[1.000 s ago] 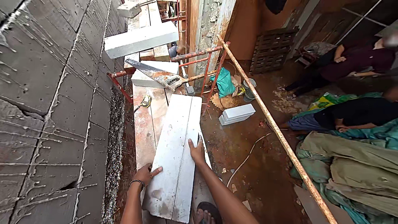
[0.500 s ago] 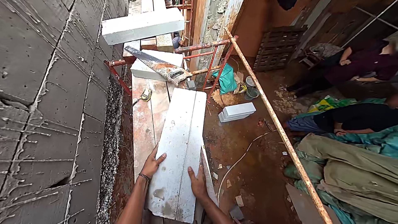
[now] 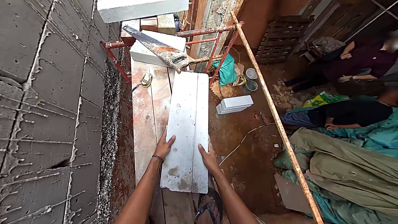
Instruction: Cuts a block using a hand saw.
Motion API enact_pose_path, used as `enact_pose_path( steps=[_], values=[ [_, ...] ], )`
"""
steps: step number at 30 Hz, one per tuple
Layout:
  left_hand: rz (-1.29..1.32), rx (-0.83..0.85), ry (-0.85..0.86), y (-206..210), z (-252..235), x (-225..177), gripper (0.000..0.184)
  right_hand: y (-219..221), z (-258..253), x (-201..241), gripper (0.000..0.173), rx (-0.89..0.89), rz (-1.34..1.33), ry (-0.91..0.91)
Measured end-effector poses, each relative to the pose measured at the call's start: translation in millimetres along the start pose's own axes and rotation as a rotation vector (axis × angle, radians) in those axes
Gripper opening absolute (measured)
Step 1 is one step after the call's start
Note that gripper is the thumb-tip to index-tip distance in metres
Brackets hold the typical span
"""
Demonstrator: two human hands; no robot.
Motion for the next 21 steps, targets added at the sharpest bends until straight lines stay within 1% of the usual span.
enact_pose_path(
  steps=[1, 2, 4, 7, 10, 14, 16, 18, 19, 21],
  values=[
    [0.015, 0.005, -0.009, 0, 0, 0, 0.077, 1, 2, 0, 0.085, -0.003, 0.016, 0.030],
    [0.023, 0.007, -0.016, 0, -1, 0, 0.077, 2, 2, 2, 0.085, -0.012, 0.017, 0.044],
    [0.008, 0.000, -0.025, 2, 1, -1, 0.077, 0, -3, 3, 0.074, -0.058, -0.011, 0.027],
    [-0.034, -0.007, -0.014, 5, 3, -6, 0.076, -5, -12, 9, 0.063, -0.056, -0.052, -0.003],
    [-0.052, -0.015, 0.001, 21, 4, -8, 0.078, -22, -22, 10, 0.051, -0.060, -0.040, -0.025],
    [-0.080, -0.048, 0.015, 49, 2, -2, 0.080, -50, -36, 7, 0.053, -0.005, -0.048, -0.025],
    [-0.079, -0.072, 0.032, 50, -1, 1, 0.079, -51, -43, 0, 0.054, -0.004, -0.069, -0.038],
    [-0.111, -0.126, 0.023, 40, 3, 7, 0.078, -39, -44, -6, 0.061, 0.013, -0.045, -0.041],
    [-0.131, -0.141, 0.019, 39, 4, 7, 0.077, -38, -44, -4, 0.067, 0.025, -0.018, -0.040],
    [-0.173, -0.130, 0.019, 48, 11, 2, 0.077, -45, -38, 2, 0.073, -0.003, 0.010, -0.042]
  ],
)
Point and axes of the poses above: each hand's wrist, its own z-axis away from the middle knuckle, its own y-axis out of the palm, x = y × z, the point moved 5 cm from there along -z, towards the middle knuckle, and after that the axes turned 9 degrees about -y, right-handed, at the moved point
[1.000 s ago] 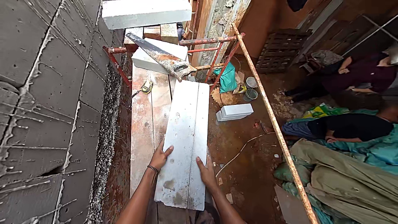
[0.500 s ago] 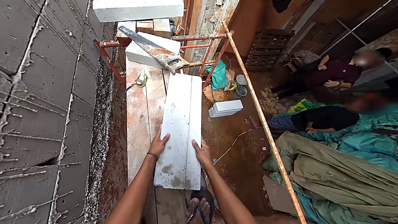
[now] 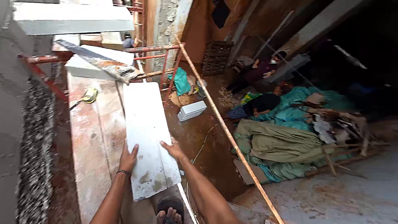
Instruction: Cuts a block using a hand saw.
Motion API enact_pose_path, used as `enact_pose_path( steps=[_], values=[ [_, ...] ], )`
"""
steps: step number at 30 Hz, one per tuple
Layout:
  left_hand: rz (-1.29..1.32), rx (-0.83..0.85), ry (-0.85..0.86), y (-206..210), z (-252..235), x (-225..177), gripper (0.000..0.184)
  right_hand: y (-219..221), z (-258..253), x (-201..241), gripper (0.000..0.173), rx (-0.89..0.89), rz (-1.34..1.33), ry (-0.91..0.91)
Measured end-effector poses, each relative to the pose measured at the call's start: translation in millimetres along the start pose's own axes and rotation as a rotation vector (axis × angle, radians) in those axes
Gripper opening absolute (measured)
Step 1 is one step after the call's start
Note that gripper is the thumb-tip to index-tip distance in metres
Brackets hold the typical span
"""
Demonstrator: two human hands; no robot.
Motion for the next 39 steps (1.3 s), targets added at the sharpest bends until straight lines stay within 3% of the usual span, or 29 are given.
enact_pose_path(
  steps=[7, 26, 32, 39],
  values=[
    [0.052, -0.030, 0.070, 23, 36, 9, 0.077, -29, 24, 4, 0.079, 0.087, 0.004, -0.034],
    [0.053, -0.078, 0.067, 29, 34, 9, 0.076, -34, 5, 8, 0.082, 0.182, 0.045, -0.036],
    [0.016, -0.120, -0.041, 26, 28, -9, 0.069, -39, 23, 9, 0.059, 0.068, 0.025, 0.062],
    [0.106, -0.050, -0.014, 19, 8, -1, 0.071, -28, 8, -4, 0.059, 0.052, -0.039, 0.092]
  ],
)
Point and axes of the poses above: each hand's wrist, its own z-axis away from the middle knuckle, its own y-axis out of the palm, x = y × z, the point moved 5 cm from there along -z, towards the middle knuckle, and after that the axes turned 9 degrees about -y, right-handed, at the moved point
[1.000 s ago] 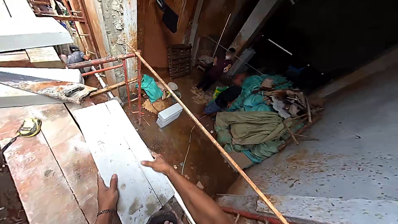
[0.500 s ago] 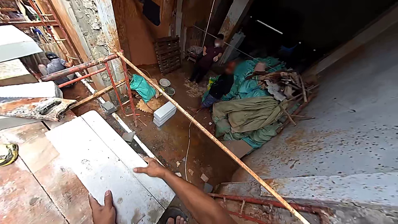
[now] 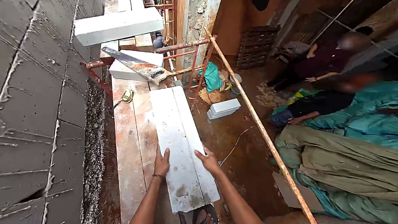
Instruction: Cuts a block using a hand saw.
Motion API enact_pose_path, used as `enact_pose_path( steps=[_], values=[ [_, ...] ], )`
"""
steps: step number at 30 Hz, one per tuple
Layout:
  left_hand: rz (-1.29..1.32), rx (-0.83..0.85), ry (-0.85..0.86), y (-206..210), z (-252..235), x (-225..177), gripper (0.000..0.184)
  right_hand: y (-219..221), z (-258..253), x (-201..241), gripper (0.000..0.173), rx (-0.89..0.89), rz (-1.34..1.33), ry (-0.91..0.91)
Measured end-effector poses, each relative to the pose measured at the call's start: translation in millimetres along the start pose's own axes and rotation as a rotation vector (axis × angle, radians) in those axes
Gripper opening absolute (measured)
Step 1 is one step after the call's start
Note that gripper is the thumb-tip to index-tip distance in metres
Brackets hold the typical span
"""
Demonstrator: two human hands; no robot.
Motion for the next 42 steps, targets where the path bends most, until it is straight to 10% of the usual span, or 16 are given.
enact_pose_path(
  steps=[35, 38, 42],
  values=[
    [-0.066, -0.038, 0.082, 1, -20, -5, 0.069, -2, -11, 9, 0.064, -0.004, 0.228, 0.033],
    [-0.079, -0.120, 0.124, 2, -23, -8, 0.066, -2, -46, 61, 0.081, -0.188, 0.612, -0.151],
    [-0.182, -0.172, 0.138, 3, -21, -9, 0.065, 52, -151, 170, 0.051, -0.257, 0.814, -0.540]
  ],
)
Point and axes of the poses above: each hand's wrist, its own z-axis away from the middle knuckle, its own y-axis out of the palm, x = y × z, the point moved 5 cm from there along -z, towards the middle knuckle, and after that the axes turned 9 degrees about -y, right-handed, at the moved point
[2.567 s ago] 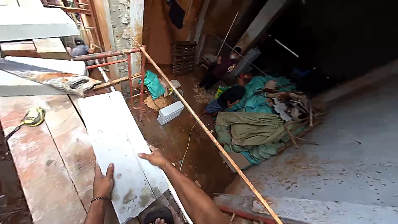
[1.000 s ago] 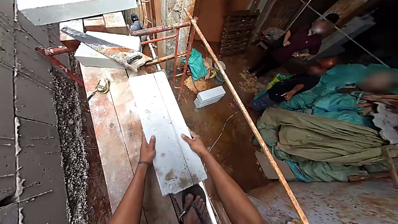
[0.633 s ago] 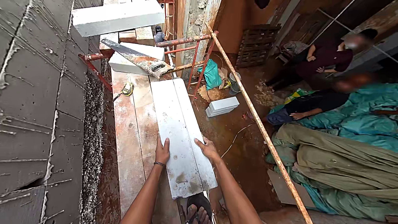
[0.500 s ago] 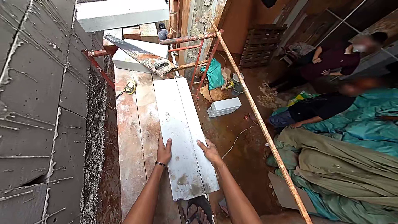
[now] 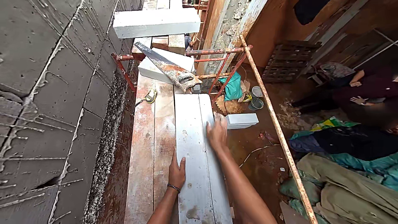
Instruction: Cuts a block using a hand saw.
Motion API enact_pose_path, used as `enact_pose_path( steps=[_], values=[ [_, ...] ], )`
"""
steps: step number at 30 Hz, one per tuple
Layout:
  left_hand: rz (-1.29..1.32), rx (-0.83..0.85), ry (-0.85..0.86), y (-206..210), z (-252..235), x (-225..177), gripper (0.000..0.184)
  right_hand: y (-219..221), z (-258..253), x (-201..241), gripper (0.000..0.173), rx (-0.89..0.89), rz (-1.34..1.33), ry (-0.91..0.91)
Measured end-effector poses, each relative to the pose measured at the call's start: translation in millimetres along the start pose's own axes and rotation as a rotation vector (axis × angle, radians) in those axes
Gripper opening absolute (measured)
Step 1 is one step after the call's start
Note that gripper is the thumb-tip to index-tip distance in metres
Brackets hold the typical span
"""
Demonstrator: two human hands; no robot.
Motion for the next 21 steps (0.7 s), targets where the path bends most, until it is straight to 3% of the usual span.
enact_pose_path(
  steps=[5, 9, 14, 18, 21],
  values=[
    [-0.106, -0.015, -0.015, 1, 3, -4, 0.066, 71, -158, 63, 0.044, 0.189, 0.371, -0.463],
    [-0.097, -0.034, -0.003, 1, 1, -2, 0.066, 103, -216, 81, 0.036, 0.370, 0.475, -0.507],
    [-0.093, -0.052, 0.029, 5, -1, 4, 0.068, 108, -226, 83, 0.030, 0.422, 0.423, -0.647],
    [-0.133, -0.051, 0.002, 5, 0, 3, 0.069, 64, -205, 84, 0.027, 0.134, 0.095, -0.650],
    [-0.306, -0.106, 0.018, 4, 5, -3, 0.073, -11, -137, 77, 0.026, -0.113, -0.182, -0.557]
  ],
)
Point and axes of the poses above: each hand's wrist, its own z-axis away from the middle knuckle, its own y-axis out of the palm, x = y × z, the point moved 5 cm from there along -z, towards the middle knuckle, and after that the axes turned 9 degrees about -y, right-handed, at the moved point
